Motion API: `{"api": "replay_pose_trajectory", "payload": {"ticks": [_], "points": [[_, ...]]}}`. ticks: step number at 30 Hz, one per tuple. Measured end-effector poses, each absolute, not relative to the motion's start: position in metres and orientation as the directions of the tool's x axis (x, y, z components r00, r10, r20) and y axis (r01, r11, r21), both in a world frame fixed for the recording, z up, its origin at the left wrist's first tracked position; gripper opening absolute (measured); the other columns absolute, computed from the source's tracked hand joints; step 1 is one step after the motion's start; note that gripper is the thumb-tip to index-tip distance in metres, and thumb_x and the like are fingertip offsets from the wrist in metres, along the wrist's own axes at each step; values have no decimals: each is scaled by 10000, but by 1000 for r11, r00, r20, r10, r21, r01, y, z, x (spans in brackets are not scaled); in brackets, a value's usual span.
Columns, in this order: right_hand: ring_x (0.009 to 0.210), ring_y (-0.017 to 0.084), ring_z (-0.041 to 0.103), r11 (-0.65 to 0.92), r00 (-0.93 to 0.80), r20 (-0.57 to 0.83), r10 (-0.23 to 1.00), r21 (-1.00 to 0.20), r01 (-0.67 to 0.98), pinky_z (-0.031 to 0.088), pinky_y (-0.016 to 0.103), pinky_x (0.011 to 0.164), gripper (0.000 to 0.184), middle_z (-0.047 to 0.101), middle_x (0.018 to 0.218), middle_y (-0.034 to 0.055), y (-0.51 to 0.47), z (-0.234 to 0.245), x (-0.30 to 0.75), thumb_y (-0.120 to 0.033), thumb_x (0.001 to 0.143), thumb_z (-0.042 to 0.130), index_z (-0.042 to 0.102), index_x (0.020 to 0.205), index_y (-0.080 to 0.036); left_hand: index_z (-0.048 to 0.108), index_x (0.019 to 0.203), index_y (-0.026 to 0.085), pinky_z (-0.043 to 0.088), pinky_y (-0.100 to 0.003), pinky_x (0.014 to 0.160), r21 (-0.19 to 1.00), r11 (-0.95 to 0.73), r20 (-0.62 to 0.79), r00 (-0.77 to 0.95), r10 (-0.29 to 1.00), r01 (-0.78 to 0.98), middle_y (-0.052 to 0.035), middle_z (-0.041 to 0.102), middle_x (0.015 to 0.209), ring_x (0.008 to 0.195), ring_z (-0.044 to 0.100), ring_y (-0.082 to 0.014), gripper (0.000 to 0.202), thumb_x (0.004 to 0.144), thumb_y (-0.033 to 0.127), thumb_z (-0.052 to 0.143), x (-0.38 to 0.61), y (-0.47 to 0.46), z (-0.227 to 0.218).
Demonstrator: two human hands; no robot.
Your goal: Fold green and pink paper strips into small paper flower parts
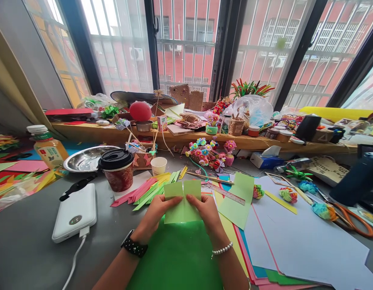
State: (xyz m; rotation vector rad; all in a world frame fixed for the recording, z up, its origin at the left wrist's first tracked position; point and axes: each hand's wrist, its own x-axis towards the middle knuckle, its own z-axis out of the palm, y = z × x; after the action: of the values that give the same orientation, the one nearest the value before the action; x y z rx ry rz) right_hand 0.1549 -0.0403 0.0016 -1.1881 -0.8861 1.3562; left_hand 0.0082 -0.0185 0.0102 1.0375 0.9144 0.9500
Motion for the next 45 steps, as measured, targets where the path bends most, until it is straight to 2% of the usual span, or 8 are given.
{"api": "replay_pose_trajectory", "payload": {"ticks": [8, 14, 18, 26, 35, 41, 45], "points": [[523, 195, 602, -163, 82, -191, 978, -950, -268, 456, 282, 504, 385, 669, 596, 61, -41, 3, 153, -437, 518, 716, 657, 702, -104, 669, 771, 90, 427, -256, 564, 952, 220, -151, 297, 943, -215, -84, 672, 726, 572, 575, -155, 394, 515, 383, 726, 10, -19, 11], [579, 200, 604, -89, 63, -99, 993, -985, -145, 445, 270, 525, 411, 676, 654, 55, -41, 5, 154, -463, 529, 697, 672, 749, -116, 662, 827, 97, 441, -256, 571, 958, 204, -155, 232, 960, -202, -87, 678, 780, 604, 593, -166, 420, 522, 380, 722, 8, -17, 11], [550, 180, 578, -53, 119, -65, 991, -994, -97, 417, 250, 494, 393, 665, 625, 50, -40, 5, 156, -465, 524, 698, 674, 694, -111, 664, 820, 92, 436, -254, 551, 962, 221, -175, 257, 951, -163, -86, 679, 755, 582, 589, -165, 410, 514, 357, 730, 6, -17, 13], [529, 167, 564, -63, 110, -77, 991, -990, -128, 414, 252, 502, 371, 663, 613, 46, -41, 6, 156, -450, 525, 705, 676, 675, -112, 670, 783, 103, 439, -260, 581, 956, 229, -171, 284, 944, -185, -79, 677, 745, 617, 584, -168, 339, 532, 324, 725, 7, -17, 11], [536, 181, 596, -106, 101, -136, 986, -960, -259, 452, 269, 518, 365, 678, 628, 67, -40, 1, 157, -420, 523, 722, 675, 699, -104, 665, 739, 105, 432, -256, 580, 958, 195, -141, 246, 959, -211, -62, 669, 700, 608, 579, -166, 316, 534, 339, 720, 8, -17, 11], [572, 196, 606, -59, 117, -81, 990, -982, -179, 455, 274, 524, 401, 684, 684, 74, -40, 2, 156, -452, 542, 698, 676, 743, -105, 667, 747, 94, 434, -256, 577, 963, 192, -148, 223, 963, -191, -74, 674, 708, 606, 588, -172, 358, 502, 345, 738, 7, -15, 11], [602, 189, 609, -69, 46, -75, 996, -991, -118, 461, 266, 545, 408, 682, 702, 58, -41, 6, 157, -465, 561, 677, 678, 782, -122, 666, 793, 89, 444, -256, 572, 957, 203, -164, 193, 968, -207, -85, 679, 749, 612, 599, -175, 398, 508, 359, 733, 7, -14, 10]]}}
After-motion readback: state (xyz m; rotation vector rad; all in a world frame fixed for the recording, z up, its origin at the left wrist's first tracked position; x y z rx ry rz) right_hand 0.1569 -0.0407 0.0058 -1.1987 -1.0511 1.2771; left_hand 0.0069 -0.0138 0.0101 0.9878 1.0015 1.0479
